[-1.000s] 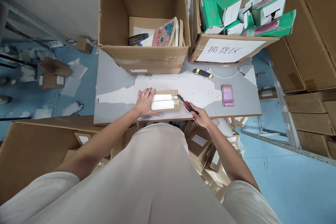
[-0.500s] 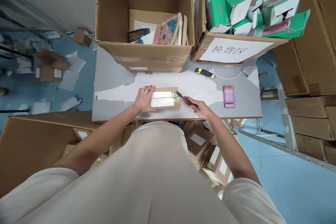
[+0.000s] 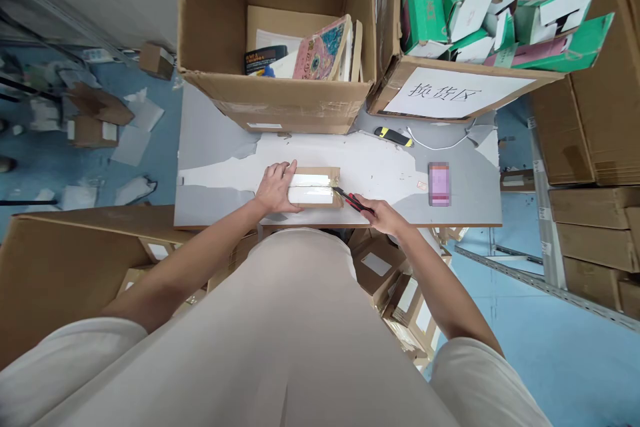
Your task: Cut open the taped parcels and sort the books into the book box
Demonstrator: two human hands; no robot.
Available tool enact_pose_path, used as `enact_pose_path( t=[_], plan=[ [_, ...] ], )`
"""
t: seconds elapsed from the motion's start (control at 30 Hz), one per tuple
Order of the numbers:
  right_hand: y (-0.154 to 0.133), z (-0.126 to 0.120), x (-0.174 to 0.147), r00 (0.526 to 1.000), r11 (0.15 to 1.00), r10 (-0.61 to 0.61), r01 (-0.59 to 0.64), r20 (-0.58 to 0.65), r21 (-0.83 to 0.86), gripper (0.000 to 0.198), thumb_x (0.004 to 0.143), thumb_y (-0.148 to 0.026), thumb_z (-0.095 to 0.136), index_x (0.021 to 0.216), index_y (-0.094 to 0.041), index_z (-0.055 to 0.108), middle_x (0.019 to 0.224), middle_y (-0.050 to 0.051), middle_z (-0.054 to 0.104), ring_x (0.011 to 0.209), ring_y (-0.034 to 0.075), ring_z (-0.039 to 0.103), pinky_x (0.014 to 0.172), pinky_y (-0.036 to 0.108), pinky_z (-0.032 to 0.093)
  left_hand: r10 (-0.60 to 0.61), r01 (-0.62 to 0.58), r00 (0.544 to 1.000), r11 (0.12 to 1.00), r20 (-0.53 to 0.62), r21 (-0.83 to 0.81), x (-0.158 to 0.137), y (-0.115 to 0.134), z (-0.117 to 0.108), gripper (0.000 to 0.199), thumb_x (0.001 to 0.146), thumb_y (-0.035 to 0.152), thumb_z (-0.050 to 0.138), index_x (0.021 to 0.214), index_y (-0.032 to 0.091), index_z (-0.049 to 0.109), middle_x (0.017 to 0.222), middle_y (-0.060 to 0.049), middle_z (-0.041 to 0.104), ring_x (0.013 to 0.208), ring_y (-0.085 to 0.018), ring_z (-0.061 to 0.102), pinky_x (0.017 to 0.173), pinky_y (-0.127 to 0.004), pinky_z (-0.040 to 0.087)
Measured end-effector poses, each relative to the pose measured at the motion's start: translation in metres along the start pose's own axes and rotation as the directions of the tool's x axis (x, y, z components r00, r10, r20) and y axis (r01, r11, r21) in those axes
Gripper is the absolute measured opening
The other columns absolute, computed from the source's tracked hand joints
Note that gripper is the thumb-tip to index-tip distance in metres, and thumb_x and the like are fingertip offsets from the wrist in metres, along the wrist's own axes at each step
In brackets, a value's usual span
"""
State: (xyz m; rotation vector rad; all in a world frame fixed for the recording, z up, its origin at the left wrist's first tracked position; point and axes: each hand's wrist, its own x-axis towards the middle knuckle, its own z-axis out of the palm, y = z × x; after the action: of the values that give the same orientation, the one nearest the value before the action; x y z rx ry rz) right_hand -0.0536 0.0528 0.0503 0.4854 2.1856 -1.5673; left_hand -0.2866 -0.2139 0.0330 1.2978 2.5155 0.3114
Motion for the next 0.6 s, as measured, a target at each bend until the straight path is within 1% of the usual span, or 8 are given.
enact_pose_path(
  t=[0.07, 0.13, 0.27, 0.4, 0.47, 0.5, 0.57, 0.6],
  plan=[
    [0.001, 0.01, -0.005, 0.999, 0.997, 0.034, -0.032, -0.029, 0.072, 0.061, 0.082, -0.033, 0.059, 0.141, -0.029, 0.046, 0.084, 0.001, 0.07, 0.047, 0.009, 0.051, 0.043, 0.024, 0.049, -0.019, 0.019, 1.0, 1.0, 0.006, -0.013, -0.001, 0.001, 0.001, 0.132, 0.043, 0.064, 0.075, 0.149, 0.008, 0.018, 0.134, -0.021, 0.038, 0.12, -0.041, 0.034, 0.107, -0.051, 0.02],
    [0.001, 0.018, -0.01, 0.995, 0.988, 0.086, -0.079, -0.046, 0.13, 0.062, 0.082, -0.032, 0.06, 0.142, -0.027, 0.045, 0.067, -0.001, 0.063, 0.042, 0.009, 0.047, 0.038, 0.023, 0.044, -0.028, 0.029, 0.999, 0.999, 0.02, -0.017, -0.001, 0.001, 0.001, 0.131, 0.044, 0.063, 0.075, 0.149, 0.01, 0.017, 0.134, -0.02, 0.039, 0.12, -0.04, 0.035, 0.107, -0.051, 0.02],
    [0.0, 0.025, -0.025, 0.983, 0.972, 0.165, -0.147, -0.084, 0.185, 0.063, 0.081, -0.031, 0.061, 0.142, -0.029, 0.044, 0.063, -0.003, 0.059, 0.041, 0.009, 0.048, 0.036, 0.022, 0.042, -0.026, 0.026, 1.0, 1.0, 0.015, -0.012, -0.002, 0.001, 0.0, 0.13, 0.046, 0.062, 0.075, 0.15, 0.01, 0.016, 0.134, -0.02, 0.039, 0.121, -0.04, 0.034, 0.108, -0.05, 0.019],
    [0.0, 0.034, -0.051, 0.974, 0.976, 0.163, -0.137, -0.155, 0.168, 0.06, 0.082, -0.035, 0.059, 0.141, -0.03, 0.046, 0.065, -0.003, 0.059, 0.043, 0.01, 0.051, 0.038, 0.023, 0.044, -0.064, 0.064, 0.998, 0.998, -0.006, -0.024, -0.005, 0.005, 0.0, 0.13, 0.045, 0.064, 0.075, 0.149, 0.009, 0.018, 0.132, -0.021, 0.04, 0.12, -0.04, 0.036, 0.109, -0.051, 0.02],
    [-0.003, 0.046, -0.054, 0.952, 0.96, 0.16, -0.089, -0.259, 0.266, 0.064, 0.083, -0.04, 0.059, 0.144, -0.028, 0.041, 0.072, -0.001, 0.062, 0.046, 0.01, 0.051, 0.041, 0.025, 0.046, -0.185, 0.184, 0.982, 0.982, -0.046, -0.029, -0.006, 0.01, 0.001, 0.132, 0.046, 0.068, 0.073, 0.149, 0.007, 0.017, 0.131, -0.022, 0.041, 0.12, -0.04, 0.036, 0.107, -0.051, 0.023],
    [-0.006, 0.054, -0.05, 0.933, 0.939, 0.162, -0.046, -0.321, 0.34, 0.067, 0.083, -0.043, 0.059, 0.145, -0.028, 0.037, 0.077, 0.0, 0.063, 0.049, 0.01, 0.052, 0.043, 0.026, 0.048, -0.271, 0.269, 0.96, 0.962, -0.076, -0.038, -0.006, 0.013, 0.001, 0.134, 0.046, 0.071, 0.071, 0.149, 0.005, 0.016, 0.131, -0.023, 0.041, 0.12, -0.04, 0.036, 0.107, -0.051, 0.024],
    [-0.017, 0.071, -0.029, 0.899, 0.878, 0.167, 0.05, -0.404, 0.475, 0.069, 0.082, -0.048, 0.061, 0.144, -0.027, 0.036, 0.086, 0.002, 0.065, 0.056, 0.012, 0.056, 0.049, 0.029, 0.051, -0.441, 0.435, 0.889, 0.898, -0.126, -0.075, -0.007, 0.02, 0.002, 0.137, 0.047, 0.076, 0.067, 0.149, 0.003, 0.012, 0.132, -0.025, 0.04, 0.12, -0.041, 0.037, 0.104, -0.053, 0.028],
    [-0.024, 0.079, -0.013, 0.897, 0.851, 0.166, 0.08, -0.409, 0.52, 0.066, 0.082, -0.05, 0.061, 0.14, -0.027, 0.041, 0.092, 0.003, 0.066, 0.062, 0.013, 0.06, 0.052, 0.03, 0.052, -0.501, 0.492, 0.855, 0.865, -0.133, -0.098, -0.009, 0.022, 0.002, 0.136, 0.049, 0.077, 0.065, 0.149, 0.002, 0.011, 0.133, -0.026, 0.039, 0.12, -0.042, 0.037, 0.102, -0.054, 0.029]
  ],
)
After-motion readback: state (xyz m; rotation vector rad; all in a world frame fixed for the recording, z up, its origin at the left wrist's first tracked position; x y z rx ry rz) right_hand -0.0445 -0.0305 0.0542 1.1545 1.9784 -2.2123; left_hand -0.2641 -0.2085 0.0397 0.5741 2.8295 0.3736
